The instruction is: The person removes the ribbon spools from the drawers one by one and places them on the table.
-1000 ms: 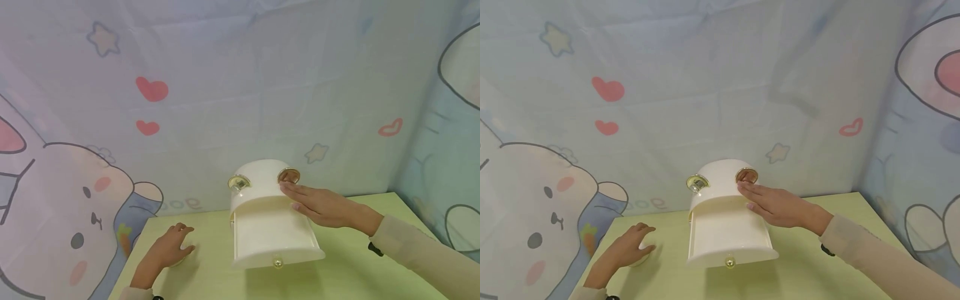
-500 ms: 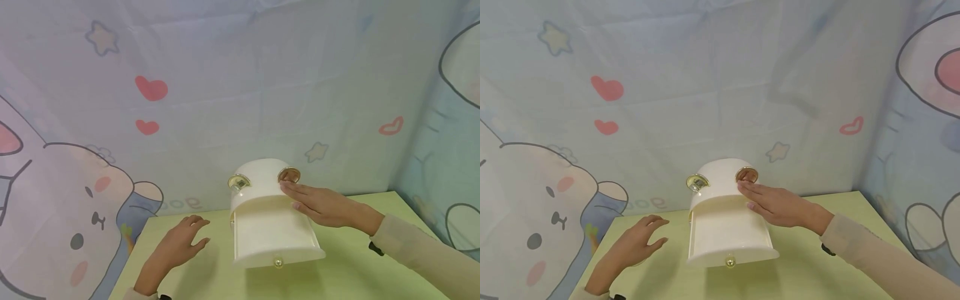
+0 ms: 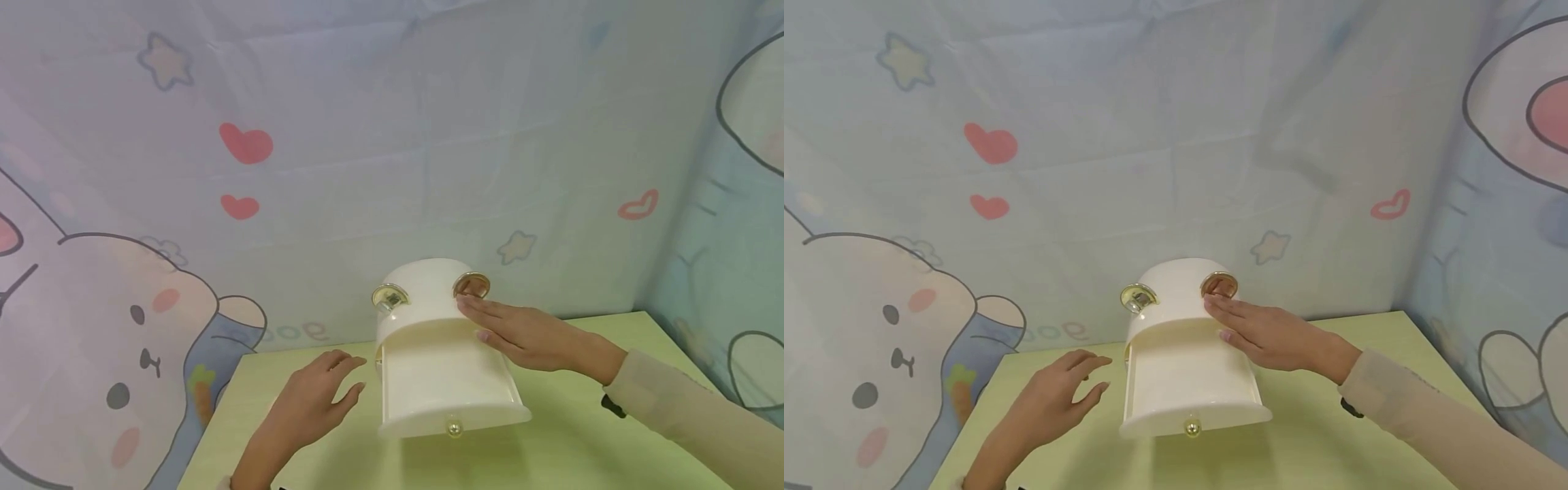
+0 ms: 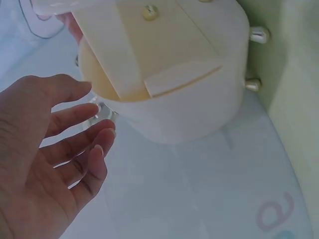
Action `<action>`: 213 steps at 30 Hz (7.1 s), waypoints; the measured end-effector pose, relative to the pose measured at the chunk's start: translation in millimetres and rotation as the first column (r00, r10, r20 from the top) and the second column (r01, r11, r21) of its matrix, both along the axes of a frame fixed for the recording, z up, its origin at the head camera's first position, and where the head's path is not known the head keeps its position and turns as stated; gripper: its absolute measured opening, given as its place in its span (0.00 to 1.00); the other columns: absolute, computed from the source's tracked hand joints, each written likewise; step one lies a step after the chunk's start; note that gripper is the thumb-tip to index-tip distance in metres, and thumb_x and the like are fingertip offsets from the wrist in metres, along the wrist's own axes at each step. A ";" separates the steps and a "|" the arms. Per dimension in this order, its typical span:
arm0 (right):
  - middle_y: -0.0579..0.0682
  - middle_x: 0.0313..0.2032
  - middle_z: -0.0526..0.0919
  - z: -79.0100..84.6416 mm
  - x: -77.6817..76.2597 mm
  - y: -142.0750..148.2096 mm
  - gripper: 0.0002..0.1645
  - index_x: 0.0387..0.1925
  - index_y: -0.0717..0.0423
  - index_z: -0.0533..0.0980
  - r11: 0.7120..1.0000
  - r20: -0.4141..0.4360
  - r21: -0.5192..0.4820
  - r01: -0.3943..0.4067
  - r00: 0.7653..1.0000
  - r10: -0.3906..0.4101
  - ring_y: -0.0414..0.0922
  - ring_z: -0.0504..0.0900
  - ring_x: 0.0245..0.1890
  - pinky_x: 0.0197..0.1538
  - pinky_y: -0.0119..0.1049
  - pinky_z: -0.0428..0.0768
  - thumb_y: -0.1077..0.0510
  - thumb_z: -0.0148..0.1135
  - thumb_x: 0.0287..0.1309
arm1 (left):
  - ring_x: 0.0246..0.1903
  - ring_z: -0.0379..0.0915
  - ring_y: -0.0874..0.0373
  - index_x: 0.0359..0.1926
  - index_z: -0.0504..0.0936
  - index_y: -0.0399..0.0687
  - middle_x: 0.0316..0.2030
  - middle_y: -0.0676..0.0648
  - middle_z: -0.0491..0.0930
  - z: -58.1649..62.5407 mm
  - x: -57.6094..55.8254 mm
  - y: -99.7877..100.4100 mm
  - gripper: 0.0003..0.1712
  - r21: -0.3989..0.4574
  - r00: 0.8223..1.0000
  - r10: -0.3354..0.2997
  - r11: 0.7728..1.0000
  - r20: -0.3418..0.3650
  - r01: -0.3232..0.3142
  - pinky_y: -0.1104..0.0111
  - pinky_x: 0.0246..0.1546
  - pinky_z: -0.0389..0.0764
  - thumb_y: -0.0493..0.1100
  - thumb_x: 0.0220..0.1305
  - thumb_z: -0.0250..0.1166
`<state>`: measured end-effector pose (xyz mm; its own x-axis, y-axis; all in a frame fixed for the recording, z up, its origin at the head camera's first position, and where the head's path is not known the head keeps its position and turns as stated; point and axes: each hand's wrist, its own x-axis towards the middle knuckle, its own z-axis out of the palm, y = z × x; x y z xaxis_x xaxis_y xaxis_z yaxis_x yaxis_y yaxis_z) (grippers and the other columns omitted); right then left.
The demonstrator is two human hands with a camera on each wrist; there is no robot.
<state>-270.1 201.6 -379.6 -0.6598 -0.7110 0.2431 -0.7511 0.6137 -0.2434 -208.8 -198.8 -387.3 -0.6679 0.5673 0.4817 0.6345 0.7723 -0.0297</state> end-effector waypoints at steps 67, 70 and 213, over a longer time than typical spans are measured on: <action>0.45 0.84 0.54 -1.8 4.6 5.3 0.35 0.84 0.43 0.52 1.000 -0.014 -0.006 0.018 1.000 -0.018 0.49 0.60 0.82 0.74 0.51 0.72 0.45 0.44 0.83 | 0.32 0.82 0.59 0.41 0.89 0.46 0.37 0.47 0.86 -62.7 64.2 133.7 0.39 -0.087 0.678 -0.244 0.962 -0.694 0.258 0.78 0.23 0.79 0.62 0.82 0.35; 0.45 0.84 0.54 -1.5 4.8 5.1 0.35 0.84 0.43 0.52 1.000 -0.022 -0.003 0.017 1.000 -0.017 0.49 0.61 0.82 0.74 0.51 0.73 0.46 0.44 0.83 | 0.34 0.82 0.59 0.42 0.89 0.45 0.37 0.47 0.85 -65.4 62.6 133.8 0.40 -0.083 0.683 -0.236 0.965 -0.691 0.249 0.77 0.27 0.81 0.61 0.83 0.34; 0.48 0.82 0.59 -4.8 7.1 0.5 0.33 0.83 0.47 0.56 0.999 -0.062 -0.035 0.031 0.998 -0.034 0.52 0.65 0.80 0.72 0.55 0.74 0.49 0.44 0.83 | 0.34 0.77 0.53 0.40 0.86 0.37 0.36 0.46 0.81 -55.5 -25.6 157.2 0.16 0.237 0.793 0.071 0.967 -0.606 0.094 0.70 0.37 0.84 0.34 0.74 0.50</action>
